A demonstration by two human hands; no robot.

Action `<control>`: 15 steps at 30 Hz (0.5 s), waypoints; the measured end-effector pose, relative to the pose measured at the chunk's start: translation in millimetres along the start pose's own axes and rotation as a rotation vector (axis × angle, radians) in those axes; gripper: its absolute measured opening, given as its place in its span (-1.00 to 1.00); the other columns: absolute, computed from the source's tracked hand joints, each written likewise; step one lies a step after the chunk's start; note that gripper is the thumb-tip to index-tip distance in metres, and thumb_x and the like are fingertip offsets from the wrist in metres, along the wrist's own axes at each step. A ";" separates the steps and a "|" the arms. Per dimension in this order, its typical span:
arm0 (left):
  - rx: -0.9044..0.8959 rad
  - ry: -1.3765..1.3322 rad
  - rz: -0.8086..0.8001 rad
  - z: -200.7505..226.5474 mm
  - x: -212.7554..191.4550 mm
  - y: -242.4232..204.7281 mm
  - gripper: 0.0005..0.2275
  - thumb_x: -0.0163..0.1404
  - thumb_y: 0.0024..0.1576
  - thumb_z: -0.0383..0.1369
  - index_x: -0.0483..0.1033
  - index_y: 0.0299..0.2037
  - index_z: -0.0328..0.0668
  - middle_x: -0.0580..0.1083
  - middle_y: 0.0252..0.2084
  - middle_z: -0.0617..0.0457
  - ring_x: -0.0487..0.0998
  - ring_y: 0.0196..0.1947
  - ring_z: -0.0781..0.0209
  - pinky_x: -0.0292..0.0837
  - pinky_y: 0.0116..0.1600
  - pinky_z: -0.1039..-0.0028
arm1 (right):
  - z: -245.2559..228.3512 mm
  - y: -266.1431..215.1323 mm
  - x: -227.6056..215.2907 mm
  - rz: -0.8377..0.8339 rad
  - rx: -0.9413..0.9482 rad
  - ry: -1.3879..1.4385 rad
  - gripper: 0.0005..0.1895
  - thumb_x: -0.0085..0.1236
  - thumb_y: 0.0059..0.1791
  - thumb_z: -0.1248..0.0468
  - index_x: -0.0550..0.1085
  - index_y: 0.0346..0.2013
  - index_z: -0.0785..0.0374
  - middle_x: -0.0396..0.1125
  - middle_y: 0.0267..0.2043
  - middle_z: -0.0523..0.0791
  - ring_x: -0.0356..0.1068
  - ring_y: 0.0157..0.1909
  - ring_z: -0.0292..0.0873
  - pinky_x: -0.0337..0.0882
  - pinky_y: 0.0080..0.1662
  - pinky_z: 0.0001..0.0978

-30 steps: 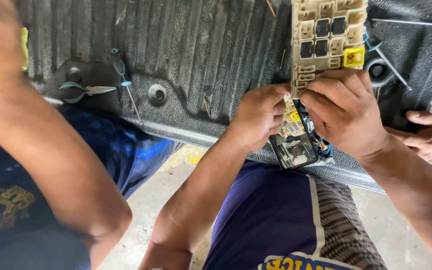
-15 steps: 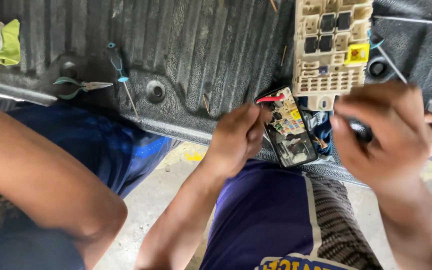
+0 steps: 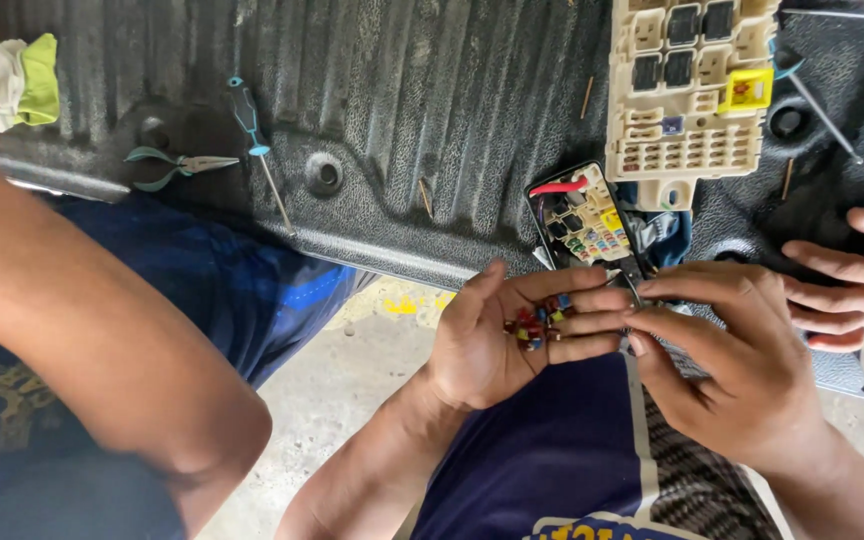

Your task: Replacing and testing fuses in an automotive fuse box assembly on a truck bed workspace.

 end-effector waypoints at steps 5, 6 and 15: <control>-0.004 0.024 -0.034 -1.6 13.6 0.8 -0.19 -0.35 0.34 0.20 0.11 0.49 -0.54 0.27 0.44 -0.36 0.27 0.48 -0.19 0.13 0.57 -0.03 | -13.8 9.3 -1.0 -0.001 -0.049 0.004 -0.76 0.38 -0.19 0.38 0.58 -0.25 0.20 0.38 0.00 -0.09 0.40 0.05 -0.04 0.33 0.06 -0.17; -0.003 0.037 -0.035 -3.2 14.5 0.4 -0.17 -0.34 0.33 0.21 0.09 0.50 -0.54 0.25 0.45 -0.35 0.25 0.49 -0.18 0.10 0.59 -0.02 | -18.3 10.0 0.1 -0.009 -0.081 0.021 -0.76 0.39 -0.20 0.36 0.57 -0.27 0.18 0.37 0.02 -0.10 0.40 0.06 -0.05 0.31 0.06 -0.17; -0.059 0.058 -0.049 -15.3 24.4 -3.5 -0.14 -0.34 0.30 0.22 0.03 0.52 -0.53 0.19 0.50 -0.34 0.24 0.50 -0.10 0.11 0.57 0.08 | -23.8 13.4 6.6 -0.092 -0.081 -0.007 -0.76 0.35 -0.19 0.32 0.59 -0.23 0.20 0.34 0.08 -0.10 0.34 0.15 -0.02 0.30 0.11 -0.14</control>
Point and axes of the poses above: each hand's wrist, its own y-axis towards the middle knuckle, its own x-axis out of the palm, z = x × y, the point moved 9 cm from there along y, towards the middle knuckle
